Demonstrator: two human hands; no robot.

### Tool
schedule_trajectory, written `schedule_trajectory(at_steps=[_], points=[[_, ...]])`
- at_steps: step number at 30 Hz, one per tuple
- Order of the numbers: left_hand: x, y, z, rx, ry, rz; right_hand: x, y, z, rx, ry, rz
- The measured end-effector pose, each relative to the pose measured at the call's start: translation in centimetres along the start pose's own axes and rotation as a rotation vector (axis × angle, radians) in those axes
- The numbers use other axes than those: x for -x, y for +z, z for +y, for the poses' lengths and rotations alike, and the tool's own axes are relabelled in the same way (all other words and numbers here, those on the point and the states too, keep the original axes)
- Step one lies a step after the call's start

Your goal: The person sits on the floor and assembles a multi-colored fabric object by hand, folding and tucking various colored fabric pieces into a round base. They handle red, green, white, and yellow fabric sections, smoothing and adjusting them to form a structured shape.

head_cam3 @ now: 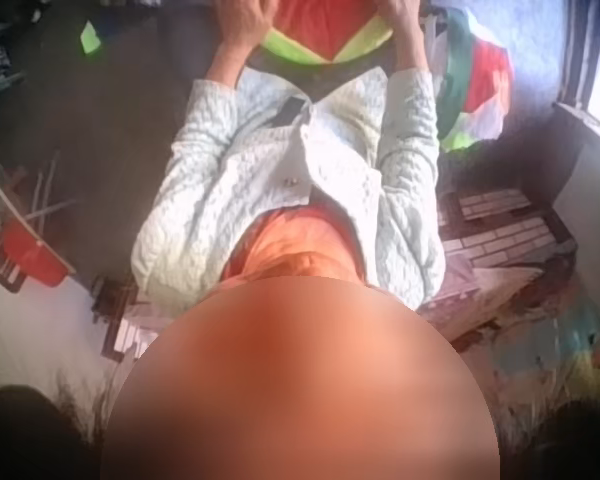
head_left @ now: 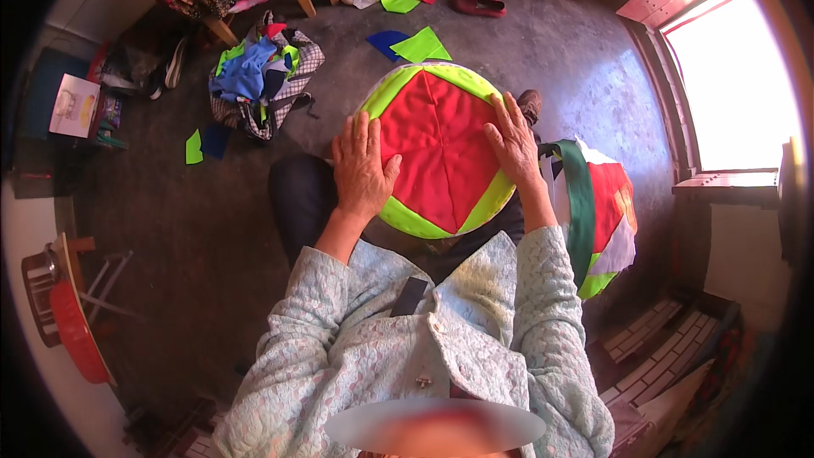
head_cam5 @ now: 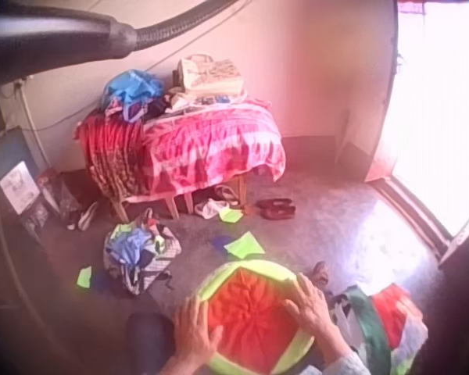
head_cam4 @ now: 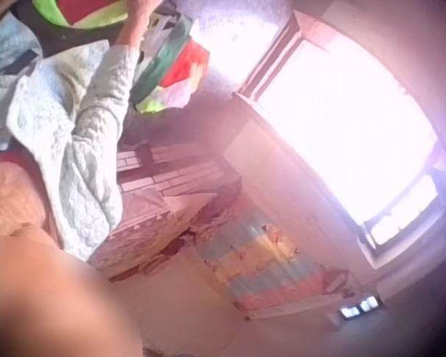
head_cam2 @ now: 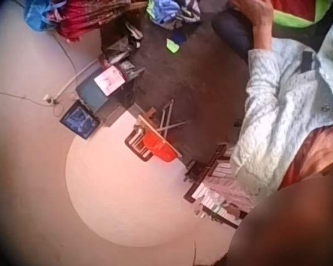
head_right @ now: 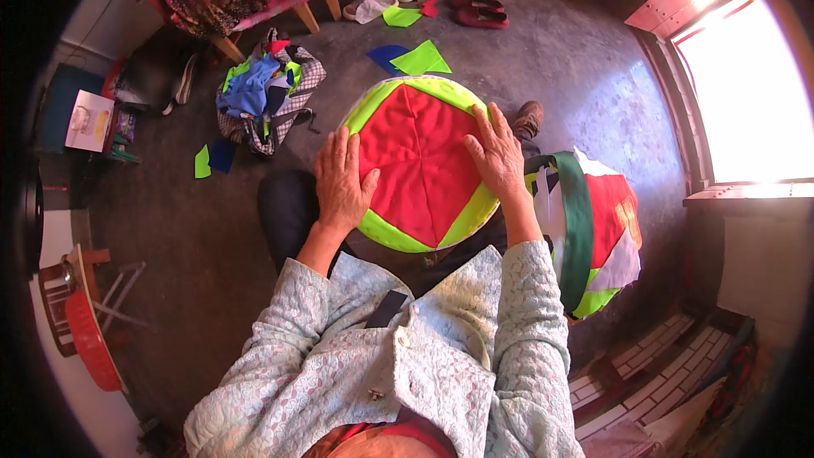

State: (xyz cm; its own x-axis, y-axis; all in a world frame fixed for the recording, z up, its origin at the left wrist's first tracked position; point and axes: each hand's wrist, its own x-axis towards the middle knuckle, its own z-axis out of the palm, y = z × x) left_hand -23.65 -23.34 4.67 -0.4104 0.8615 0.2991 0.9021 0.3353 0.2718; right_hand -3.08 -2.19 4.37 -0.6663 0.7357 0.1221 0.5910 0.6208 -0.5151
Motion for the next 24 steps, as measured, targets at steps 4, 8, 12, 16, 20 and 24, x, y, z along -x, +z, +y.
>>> schedule_trajectory(at_steps=[4,8,12,16,20,24], points=[[-2.5,0.1,0.3,-0.053,0.048,-0.092,-0.3,0.5,0.7,-0.103,0.043,-0.001],[-4.7,1.3,0.6,-0.066,0.101,-0.127,-0.3,0.7,0.9,-0.030,0.056,0.029],[-6.4,2.0,0.8,-0.086,0.163,-0.146,1.6,0.9,0.1,0.168,-0.025,0.045],[-7.7,2.9,1.2,-0.057,0.200,-0.120,5.7,0.1,-3.7,0.260,-0.125,-0.018],[-9.3,4.2,1.6,-0.024,0.259,-0.082,6.8,0.5,-4.9,0.272,-0.117,0.008],[-11.6,5.2,3.5,-0.033,0.311,-0.140,6.7,0.6,-5.0,0.263,-0.111,0.040]])
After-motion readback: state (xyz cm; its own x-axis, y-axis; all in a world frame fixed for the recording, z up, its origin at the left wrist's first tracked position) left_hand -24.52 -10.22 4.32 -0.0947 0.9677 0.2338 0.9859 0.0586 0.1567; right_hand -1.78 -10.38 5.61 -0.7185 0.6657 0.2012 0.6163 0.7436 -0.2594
